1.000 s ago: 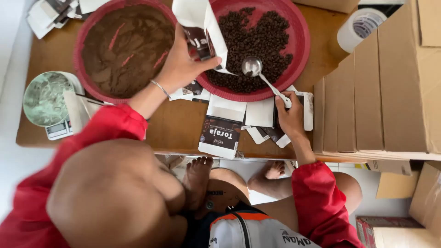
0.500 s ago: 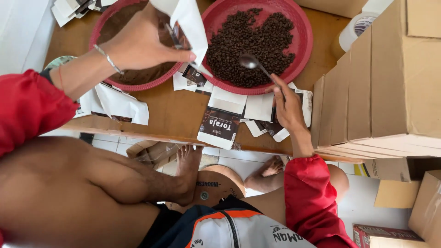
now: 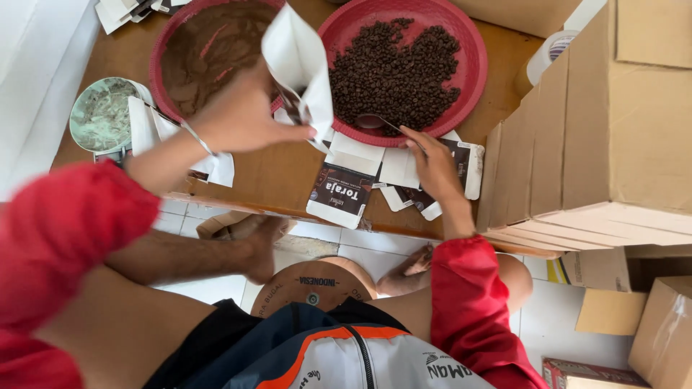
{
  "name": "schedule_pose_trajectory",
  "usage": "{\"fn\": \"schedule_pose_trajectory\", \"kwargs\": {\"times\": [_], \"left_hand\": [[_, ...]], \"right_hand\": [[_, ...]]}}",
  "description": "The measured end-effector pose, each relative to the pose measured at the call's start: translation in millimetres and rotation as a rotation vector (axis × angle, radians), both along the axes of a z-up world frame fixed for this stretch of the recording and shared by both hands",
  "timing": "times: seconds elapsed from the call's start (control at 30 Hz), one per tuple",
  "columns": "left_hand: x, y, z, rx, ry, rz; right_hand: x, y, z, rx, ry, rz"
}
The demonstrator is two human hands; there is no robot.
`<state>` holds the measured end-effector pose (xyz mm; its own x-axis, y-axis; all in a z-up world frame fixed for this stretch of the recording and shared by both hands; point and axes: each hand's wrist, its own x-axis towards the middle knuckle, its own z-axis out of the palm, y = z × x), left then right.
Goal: Filling small coffee bags with roasted coffee beans using a spoon from a large tray.
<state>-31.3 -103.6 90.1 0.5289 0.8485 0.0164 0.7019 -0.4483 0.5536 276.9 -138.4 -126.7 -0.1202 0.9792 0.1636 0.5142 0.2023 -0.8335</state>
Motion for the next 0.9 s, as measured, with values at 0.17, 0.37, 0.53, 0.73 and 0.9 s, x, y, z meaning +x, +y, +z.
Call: {"fn": "schedule_pose_trajectory", "kwargs": {"times": [0.17,0.37,0.53,0.73,0.9], "left_hand": [[25.3,-35.8,-67.7,-0.019,-0.187,0.166],[-1.5,-69.5,-202.2,-0.240,-0.649,0.518],[-30.7,-89.4,-256.6,-0.337,-0.828,0.735],[-30.6,-93.1,-204.5,-0.289,-0.744,0.781],[-38.4,-78.3,-168.0,-0.322,-0.672,0.755]], "right_hand": [[-16.2,-3.9,14.5,-0.038,0.001,-0.146],[-6.9,-17.1,-2.6,-0.105,0.175,-0.264],[-2.0,-44.9,-17.4,-0.251,0.174,-0.308],[-34.7,-116.5,4.9,-0.175,0.128,-0.410],[-76.4,-154.4,-22.4,-0.298,-0.252,-0.463]]}}
